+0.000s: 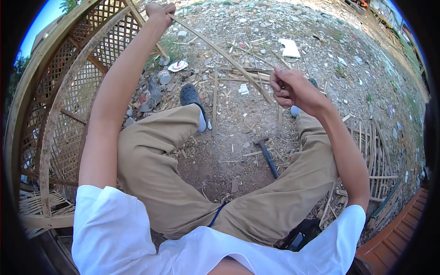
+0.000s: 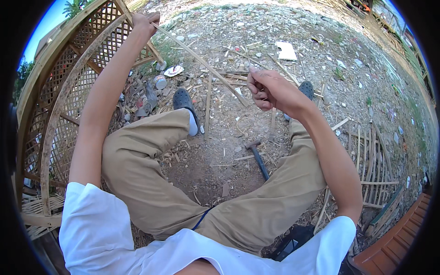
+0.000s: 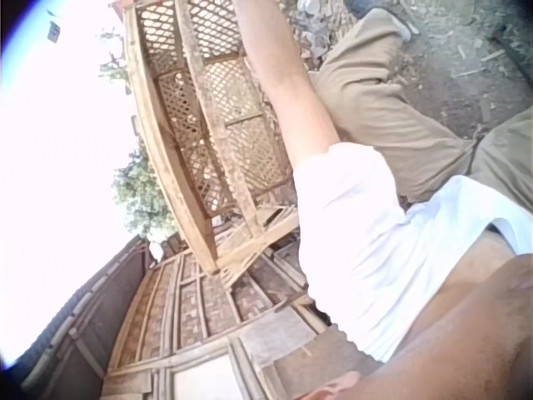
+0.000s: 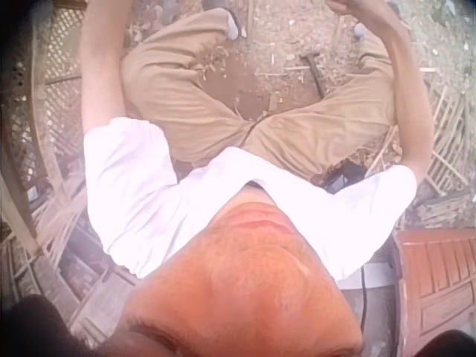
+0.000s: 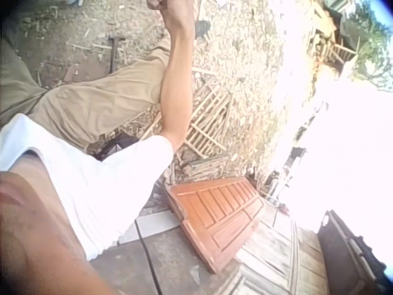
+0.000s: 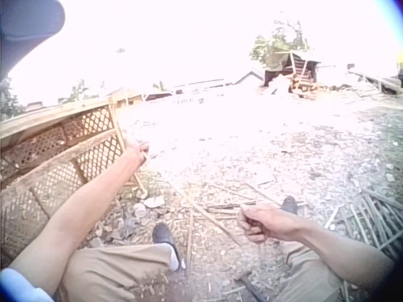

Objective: The person scrapes a thin bamboo strip with a knife and bends it into a curved shape by hand.

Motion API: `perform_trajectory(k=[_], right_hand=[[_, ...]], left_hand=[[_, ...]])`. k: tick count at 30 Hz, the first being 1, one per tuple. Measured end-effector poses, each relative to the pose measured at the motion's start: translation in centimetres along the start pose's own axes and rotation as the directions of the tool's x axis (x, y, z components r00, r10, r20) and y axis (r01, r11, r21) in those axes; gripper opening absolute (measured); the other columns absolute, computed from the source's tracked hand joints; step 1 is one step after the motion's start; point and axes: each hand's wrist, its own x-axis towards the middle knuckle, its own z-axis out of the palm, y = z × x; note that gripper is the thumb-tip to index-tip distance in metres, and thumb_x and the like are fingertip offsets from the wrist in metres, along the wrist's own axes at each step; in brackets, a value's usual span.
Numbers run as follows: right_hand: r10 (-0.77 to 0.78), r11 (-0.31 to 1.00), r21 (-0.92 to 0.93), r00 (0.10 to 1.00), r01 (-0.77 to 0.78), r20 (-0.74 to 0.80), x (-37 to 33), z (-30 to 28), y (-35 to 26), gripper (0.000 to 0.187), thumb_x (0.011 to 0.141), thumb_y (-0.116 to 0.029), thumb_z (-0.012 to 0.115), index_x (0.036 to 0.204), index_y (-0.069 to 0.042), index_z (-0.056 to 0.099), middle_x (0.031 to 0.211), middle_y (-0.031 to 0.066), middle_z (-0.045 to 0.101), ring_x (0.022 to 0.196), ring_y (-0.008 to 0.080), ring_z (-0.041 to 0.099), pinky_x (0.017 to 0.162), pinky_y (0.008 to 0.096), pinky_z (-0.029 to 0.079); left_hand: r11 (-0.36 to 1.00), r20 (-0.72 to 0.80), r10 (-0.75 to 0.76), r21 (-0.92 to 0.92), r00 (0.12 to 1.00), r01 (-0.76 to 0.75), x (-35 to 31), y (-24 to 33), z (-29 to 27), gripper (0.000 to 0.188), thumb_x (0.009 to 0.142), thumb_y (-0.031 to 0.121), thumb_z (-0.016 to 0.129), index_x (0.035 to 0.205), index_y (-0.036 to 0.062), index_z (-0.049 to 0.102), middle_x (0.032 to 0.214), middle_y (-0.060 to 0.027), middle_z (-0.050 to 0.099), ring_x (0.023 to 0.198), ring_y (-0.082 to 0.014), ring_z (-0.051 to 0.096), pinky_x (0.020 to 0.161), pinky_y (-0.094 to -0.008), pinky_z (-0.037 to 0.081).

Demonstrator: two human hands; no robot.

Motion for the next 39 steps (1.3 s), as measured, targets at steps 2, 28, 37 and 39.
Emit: perform_trajectory(k=[2, 28, 37, 39], right_hand=[[0.024, 0.999, -0.024, 0.999, -0.023, 0.031, 0.6, -0.8, 0.3, 0.045, 0.112, -0.043, 0.044, 0.083, -0.009, 0.047, 0.068, -0.0056, 0.030, 0.055, 0.0062, 0.027, 0.049, 0.0261, 0.022], [0.283, 0.953, 0.139, 0.955, -0.269, -0.093, 7.2, -4.0, 6.7, 0.042, 0.110, -0.030, 0.053, 0.074, -0.014, 0.039, 0.061, -0.0096, 0.022, 0.050, 0.0044, 0.022, 0.046, 0.0275, 0.017], [0.241, 0.967, 0.140, 0.947, -0.214, -0.212, 7.0, -4.5, 5.4, 0.036, 0.110, -0.022, 0.051, 0.078, -0.011, 0.040, 0.065, -0.0087, 0.025, 0.052, 0.0043, 0.023, 0.044, 0.0254, 0.018], [0.269, 0.961, 0.129, 0.932, -0.244, -0.242, 6.9, -4.8, 5.4, 0.036, 0.110, -0.022, 0.050, 0.078, -0.011, 0.040, 0.065, -0.0085, 0.026, 0.052, 0.0042, 0.024, 0.044, 0.0252, 0.019]], left_hand=[[0.999, -0.035, -0.035, -0.034, 0.999, 0.034, -2.0, -2.4, 1.6, 0.038, 0.106, 0.021, 0.028, 0.070, 0.0150, 0.018, 0.062, -0.0006, 0.023, 0.048, -0.0112, 0.019, 0.040, -0.0260, 0.018], [0.903, -0.546, -0.426, -0.205, 0.721, 0.378, 2.4, -23.2, -15.8, 0.028, 0.106, 0.028, 0.035, 0.091, 0.0042, 0.034, 0.078, -0.0063, 0.035, 0.052, -0.0152, 0.032, 0.046, -0.0297, 0.042], [0.316, -0.488, -0.674, 0.487, 0.554, 0.814, -4.3, -24.1, -19.4, 0.041, 0.100, 0.033, 0.058, 0.120, -0.0026, 0.051, 0.109, -0.0150, 0.056, 0.100, -0.0219, 0.060, 0.081, -0.0400, 0.059], [0.035, -0.397, -0.555, 0.867, 0.731, 0.497, -6.0, -24.4, -16.4, 0.041, 0.097, 0.030, 0.061, 0.121, -0.0017, 0.052, 0.111, -0.0167, 0.057, 0.100, -0.0233, 0.060, 0.084, -0.0396, 0.058]])
